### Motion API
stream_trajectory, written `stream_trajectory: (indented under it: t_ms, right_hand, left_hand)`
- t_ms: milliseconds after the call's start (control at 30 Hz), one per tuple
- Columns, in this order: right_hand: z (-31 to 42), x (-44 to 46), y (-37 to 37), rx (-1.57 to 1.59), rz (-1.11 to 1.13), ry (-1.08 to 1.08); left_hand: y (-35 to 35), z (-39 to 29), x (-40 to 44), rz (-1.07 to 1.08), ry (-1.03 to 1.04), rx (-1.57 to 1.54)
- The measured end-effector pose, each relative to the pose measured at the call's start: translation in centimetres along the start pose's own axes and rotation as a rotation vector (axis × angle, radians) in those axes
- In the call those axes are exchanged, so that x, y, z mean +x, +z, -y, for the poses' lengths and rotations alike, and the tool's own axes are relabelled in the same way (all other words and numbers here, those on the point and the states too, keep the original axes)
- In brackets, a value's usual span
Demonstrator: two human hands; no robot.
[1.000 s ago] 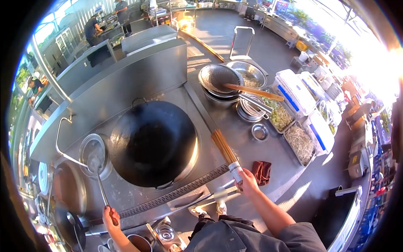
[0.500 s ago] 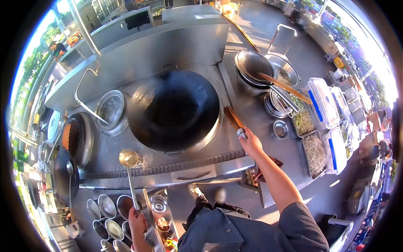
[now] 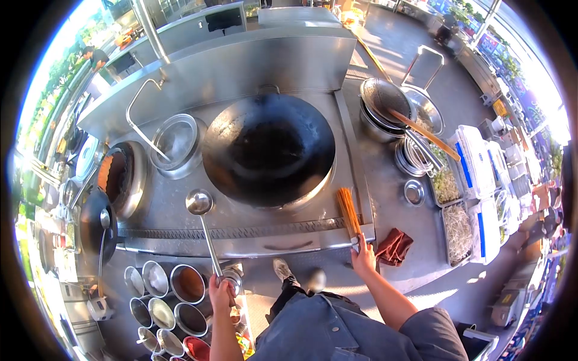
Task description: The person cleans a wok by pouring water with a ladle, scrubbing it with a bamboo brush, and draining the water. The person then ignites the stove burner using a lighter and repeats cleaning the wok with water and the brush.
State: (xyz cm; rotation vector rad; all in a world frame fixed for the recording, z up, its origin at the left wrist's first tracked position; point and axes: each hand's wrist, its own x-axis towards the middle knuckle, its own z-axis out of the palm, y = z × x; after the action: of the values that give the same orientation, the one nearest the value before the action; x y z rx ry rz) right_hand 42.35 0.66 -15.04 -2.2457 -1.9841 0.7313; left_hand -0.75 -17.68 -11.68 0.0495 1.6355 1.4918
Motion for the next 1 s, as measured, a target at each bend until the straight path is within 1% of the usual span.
stream_trajectory:
  t_ms: [33, 67, 133, 167, 200, 233, 267, 300, 333, 367, 400, 433, 467, 533, 600, 633, 667, 700, 733, 800, 900, 1000]
  right_hand:
    - [0.0, 0.0, 0.0, 0.001, 0.011, 0.017]
    - [0.2, 0.0, 0.0, 0.001, 0.023, 0.034]
    - [0.4, -0.1, -0.4, -0.009, 0.030, 0.034]
    - [-0.1, -0.3, -0.2, 0.001, -0.037, -0.024]
    - [-0.9, -0.4, 0.3, 0.011, -0.106, -0.083]
    - [-1.8, -0.5, 0.8, 0.014, -0.192, -0.130]
    - [-1.6, -1.2, 0.4, 0.009, -0.188, -0.105]
    - [-1.4, -1.9, 0.0, 0.009, -0.231, -0.124]
    - [-1.3, -2.7, -0.1, 0.006, -0.270, -0.143]
    - [-1.3, -3.4, -0.2, 0.003, -0.270, -0.141]
    - [-1.3, -4.0, -0.1, 0.057, -0.232, -0.080]
    - [-1.2, -4.5, -0.1, 0.111, -0.197, -0.023]
    - [-1.2, -5.0, -0.1, 0.110, -0.204, -0.029]
    - [-1.5, -6.2, 0.1, 0.173, -0.192, 0.023]
    - [-1.7, -7.1, 0.2, 0.179, -0.222, 0.007]
    - [-2.1, -7.6, 0.5, 0.165, -0.224, 0.030]
    - [-2.8, -8.1, 0.6, 0.148, -0.230, 0.063]
    - [-3.5, -8.4, 1.1, 0.102, -0.231, 0.079]
    - [-4.3, -8.6, 1.6, 0.115, -0.229, 0.093]
    - [-4.9, -9.3, 1.8, 0.219, -0.200, 0.159]
    - [-5.6, -9.6, 1.3, 0.277, -0.190, 0.167]
    - [-7.1, -9.5, 0.4, 0.310, -0.179, 0.151]
  left_hand:
    - [0.0, 0.4, 0.9, -0.014, -0.015, -0.017]
    - [-0.7, 1.4, 2.3, 0.083, -0.015, -0.021]
    - [-1.4, 2.6, 4.4, 0.035, 0.022, 0.331]
    - [-2.9, 3.5, 5.9, 0.029, 0.220, 0.940]
    - [-0.4, 2.0, 4.5, -0.241, 0.669, 1.317]
    - [1.3, -0.1, 4.1, -0.161, 0.682, 1.201]
    - [2.9, -1.6, 4.5, -0.078, 0.692, 1.085]
    - [4.6, -2.0, 5.5, 0.012, 0.626, 0.899]
    - [8.1, -4.8, 4.4, 0.178, 0.108, 0.352]
    - [10.2, -5.8, 4.9, 0.357, -0.074, 0.046]
    - [12.4, -6.0, 5.5, 0.445, -0.203, -0.119]
    - [14.9, -6.6, 5.5, 0.482, -0.267, -0.202]
    - [17.4, -7.5, 5.2, 0.449, -0.325, -0.190]
    - [20.9, -8.5, 5.6, 0.452, -0.391, -0.185]
    - [22.7, -7.3, 7.3, 0.392, -0.393, -0.183]
    - [23.3, -6.2, 7.9, 0.341, -0.357, -0.148]
    - [23.6, -5.6, 8.4, 0.312, -0.343, -0.137]
    - [23.6, -5.3, 8.8, 0.333, -0.316, -0.122]
    - [23.6, -5.0, 9.1, 0.357, -0.290, -0.106]
    - [23.9, -5.1, 9.0, 0.314, -0.292, -0.092]
    - [23.2, -5.2, 7.2, 0.304, -0.243, -0.121]
    - [21.0, -4.4, 3.6, 0.314, -0.231, -0.111]
